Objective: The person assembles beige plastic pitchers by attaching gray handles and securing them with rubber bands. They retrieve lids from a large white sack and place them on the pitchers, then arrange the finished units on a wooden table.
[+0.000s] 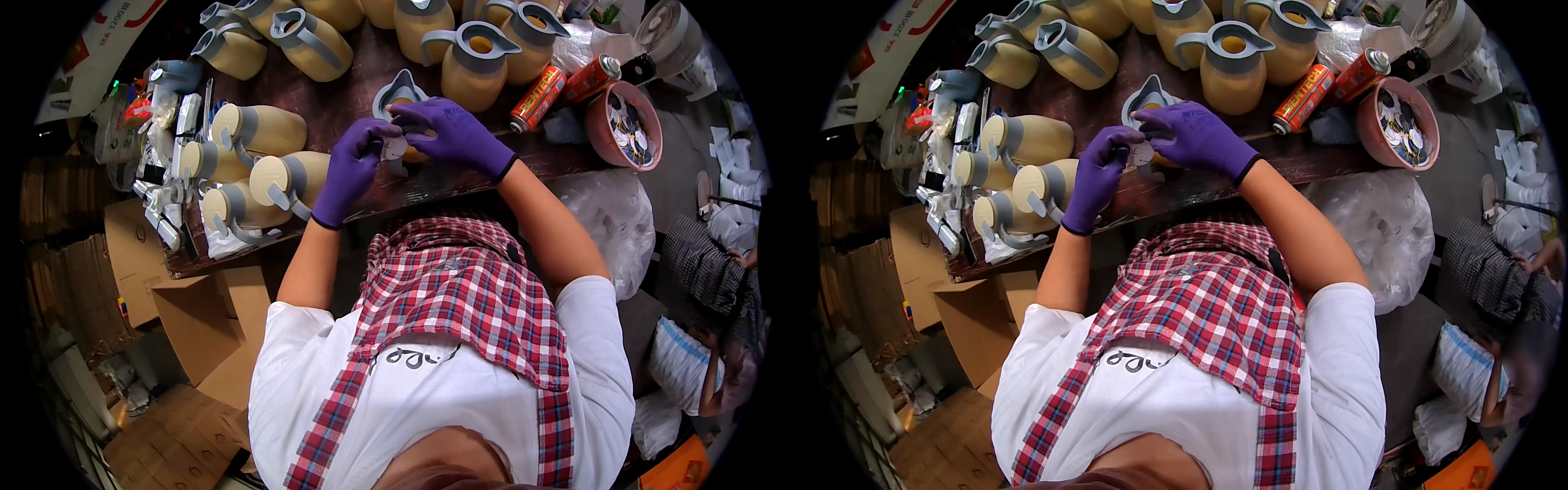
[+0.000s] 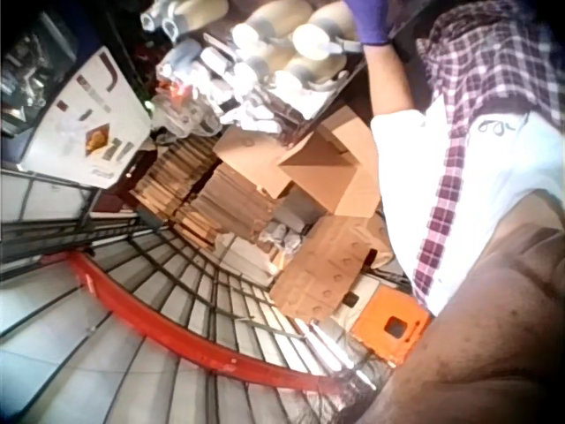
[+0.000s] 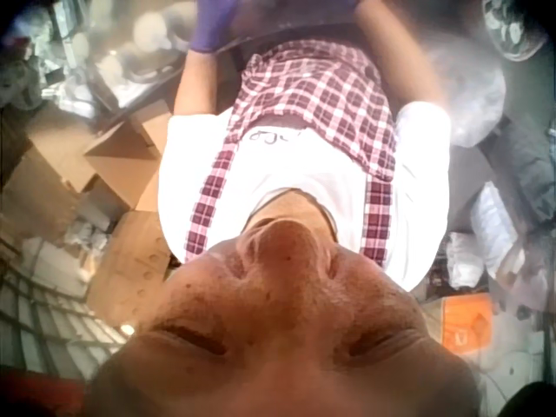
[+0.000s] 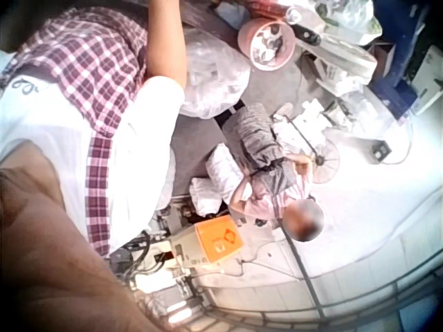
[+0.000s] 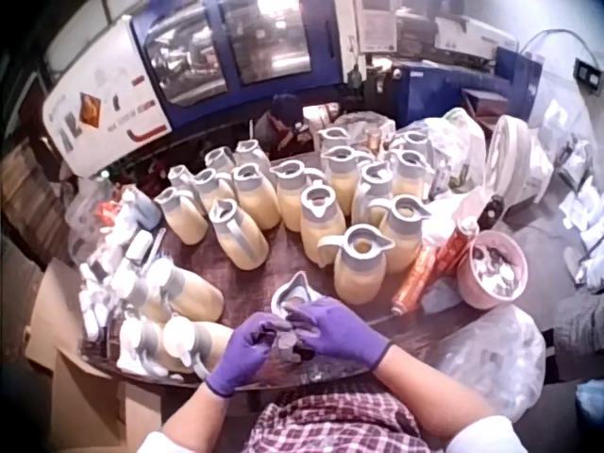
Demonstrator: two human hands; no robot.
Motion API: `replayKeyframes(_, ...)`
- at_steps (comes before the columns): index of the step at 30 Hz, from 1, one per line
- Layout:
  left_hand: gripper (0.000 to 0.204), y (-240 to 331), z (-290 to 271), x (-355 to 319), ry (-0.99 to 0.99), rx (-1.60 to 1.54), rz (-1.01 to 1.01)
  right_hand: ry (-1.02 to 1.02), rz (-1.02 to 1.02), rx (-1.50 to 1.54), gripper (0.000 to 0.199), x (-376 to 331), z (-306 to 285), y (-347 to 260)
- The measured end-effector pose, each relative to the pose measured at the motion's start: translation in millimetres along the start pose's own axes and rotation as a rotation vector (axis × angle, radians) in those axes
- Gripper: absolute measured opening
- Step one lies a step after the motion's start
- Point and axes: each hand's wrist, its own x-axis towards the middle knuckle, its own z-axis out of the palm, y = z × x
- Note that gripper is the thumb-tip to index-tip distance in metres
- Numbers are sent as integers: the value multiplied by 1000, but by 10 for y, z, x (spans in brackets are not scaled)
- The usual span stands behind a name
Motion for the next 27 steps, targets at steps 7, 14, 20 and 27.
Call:
replayKeyframes(7, 27, -114, -446, 237, 330, 150, 218, -22, -24, -17, 56, -22, 97, 6)
replayKeyframes(14, 47, -811, -424, -58, 503, -170, -51, 343, -41, 127, 43, -493, 77, -54)
replayKeyframes(20, 51, -638, -150, -566, 258, 299, -295, 764, 770, 632, 27, -2212, 152, 35)
replayKeyframes(27, 45, -1006, -264, -255, 358, 587, -479, 2013, 1393, 820, 24, -4975, 193, 1199)
